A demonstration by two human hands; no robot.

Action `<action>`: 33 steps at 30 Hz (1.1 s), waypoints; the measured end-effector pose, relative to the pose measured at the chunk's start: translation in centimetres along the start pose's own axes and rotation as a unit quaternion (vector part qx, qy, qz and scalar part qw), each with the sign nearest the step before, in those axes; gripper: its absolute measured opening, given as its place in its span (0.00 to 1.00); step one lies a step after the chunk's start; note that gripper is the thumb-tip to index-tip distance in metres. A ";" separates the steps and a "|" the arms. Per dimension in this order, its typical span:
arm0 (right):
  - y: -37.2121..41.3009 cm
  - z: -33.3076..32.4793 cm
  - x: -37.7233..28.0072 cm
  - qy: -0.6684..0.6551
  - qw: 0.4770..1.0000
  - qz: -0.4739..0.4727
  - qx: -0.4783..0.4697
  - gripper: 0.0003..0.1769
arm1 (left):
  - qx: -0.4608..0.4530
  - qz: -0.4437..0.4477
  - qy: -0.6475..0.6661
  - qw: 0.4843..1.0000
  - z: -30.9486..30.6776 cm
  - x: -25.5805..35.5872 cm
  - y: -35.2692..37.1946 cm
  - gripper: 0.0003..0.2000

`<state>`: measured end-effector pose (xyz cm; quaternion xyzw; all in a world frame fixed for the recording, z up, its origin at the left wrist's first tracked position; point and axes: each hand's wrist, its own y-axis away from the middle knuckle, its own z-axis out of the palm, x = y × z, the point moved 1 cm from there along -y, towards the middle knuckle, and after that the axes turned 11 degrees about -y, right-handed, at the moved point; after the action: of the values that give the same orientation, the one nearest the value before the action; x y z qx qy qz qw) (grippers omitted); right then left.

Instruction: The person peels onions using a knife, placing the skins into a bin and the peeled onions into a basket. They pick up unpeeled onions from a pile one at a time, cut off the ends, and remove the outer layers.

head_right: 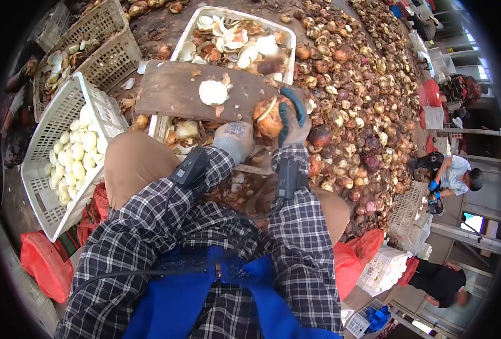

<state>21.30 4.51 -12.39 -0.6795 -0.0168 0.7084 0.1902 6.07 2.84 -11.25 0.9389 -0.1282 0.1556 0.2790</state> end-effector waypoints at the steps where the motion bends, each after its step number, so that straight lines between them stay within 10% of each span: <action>1: -0.3 0.1 -0.9 0.049 0.999 0.002 -0.008 0.18 | 0.001 0.001 0.025 1.000 -0.2 -0.4 0.1 0.21; 5: -1.1 -1.0 -2.1 0.211 0.974 0.046 0.066 0.23 | -0.012 0.009 0.059 0.998 -1.7 -1.4 0.3 0.21; 8: 1.2 0.5 -2.9 0.435 0.898 -0.024 -0.065 0.48 | 0.001 -0.019 0.101 0.995 -0.6 -1.9 -0.7 0.20; 16: -0.1 -0.5 -4.0 0.417 0.882 -0.082 -0.204 0.57 | 0.047 0.027 -0.013 0.998 -6.4 -0.5 2.4 0.17; 23: 0.4 -3.1 -2.8 0.172 0.975 0.087 -0.112 0.58 | 0.081 -0.103 0.013 0.991 -2.1 -4.5 -1.1 0.20; 33: 0.6 -3.6 -4.8 0.322 0.919 0.187 -0.133 0.59 | 0.000 0.014 -0.028 1.000 -5.5 -1.1 -1.6 0.18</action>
<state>24.66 1.74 -8.27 -0.8807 0.0789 0.4652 -0.0423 4.38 7.42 -8.01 0.9409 -0.1494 0.1330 0.2734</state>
